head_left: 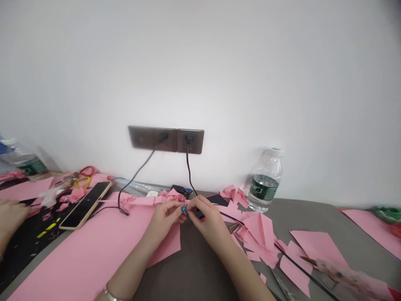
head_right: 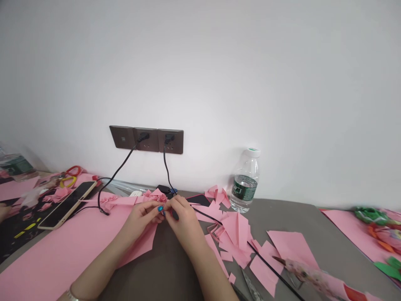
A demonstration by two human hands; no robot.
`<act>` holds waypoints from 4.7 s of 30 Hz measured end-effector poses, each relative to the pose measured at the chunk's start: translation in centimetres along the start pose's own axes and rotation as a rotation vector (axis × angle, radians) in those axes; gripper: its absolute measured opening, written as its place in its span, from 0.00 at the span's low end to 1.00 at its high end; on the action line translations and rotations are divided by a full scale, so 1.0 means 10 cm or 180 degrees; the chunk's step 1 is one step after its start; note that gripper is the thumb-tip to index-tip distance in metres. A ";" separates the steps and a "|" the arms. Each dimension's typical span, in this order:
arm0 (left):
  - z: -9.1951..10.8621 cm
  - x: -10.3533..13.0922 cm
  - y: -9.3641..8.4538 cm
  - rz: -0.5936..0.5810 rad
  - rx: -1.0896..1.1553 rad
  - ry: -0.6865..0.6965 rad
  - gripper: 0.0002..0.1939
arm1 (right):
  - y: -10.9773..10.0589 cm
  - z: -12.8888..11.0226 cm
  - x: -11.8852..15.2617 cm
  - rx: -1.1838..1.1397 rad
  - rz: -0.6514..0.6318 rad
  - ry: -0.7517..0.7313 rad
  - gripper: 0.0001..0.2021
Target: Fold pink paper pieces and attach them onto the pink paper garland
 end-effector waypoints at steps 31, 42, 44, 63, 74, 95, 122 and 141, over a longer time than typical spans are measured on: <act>0.05 0.03 0.06 -0.0264 -0.0385 0.0111 0.18 | 0.02 0.01 0.01 0.0155 0.0008 -0.0025 0.11; 0.04 0.05 0.12 -0.0371 -0.0321 0.0132 0.15 | 0.01 0.02 0.02 0.0157 0.0092 -0.0147 0.11; 0.05 0.05 0.12 -0.0375 -0.0272 0.0146 0.15 | 0.01 0.02 0.02 0.0132 0.0117 -0.0123 0.10; 0.03 0.03 0.01 0.0075 0.0131 -0.0034 0.15 | 0.05 0.32 -0.01 -0.1166 0.0013 0.0987 0.08; 0.19 0.01 0.02 -0.0051 0.0013 0.0448 0.11 | 0.11 0.56 0.01 -0.2050 0.0078 0.1682 0.20; 0.13 0.00 -0.08 0.0324 0.0105 0.0348 0.13 | 0.18 0.57 0.04 -0.2036 -0.0059 0.1760 0.19; 0.17 0.03 0.01 0.0140 -0.0021 0.0056 0.13 | 0.20 0.54 0.03 -0.2327 -0.0021 0.1808 0.18; 0.02 0.06 -0.05 0.0290 0.0097 -0.0150 0.15 | 0.09 0.61 0.03 -0.2235 0.0211 0.1872 0.15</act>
Point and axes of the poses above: each hand's wrist, its own x-axis away from the middle knuckle, its own y-axis out of the palm, z = x × y, the point moved 10 cm from there along -x, towards the middle knuckle, and after that the axes turned 11 degrees about y, right-handed, at the moved point
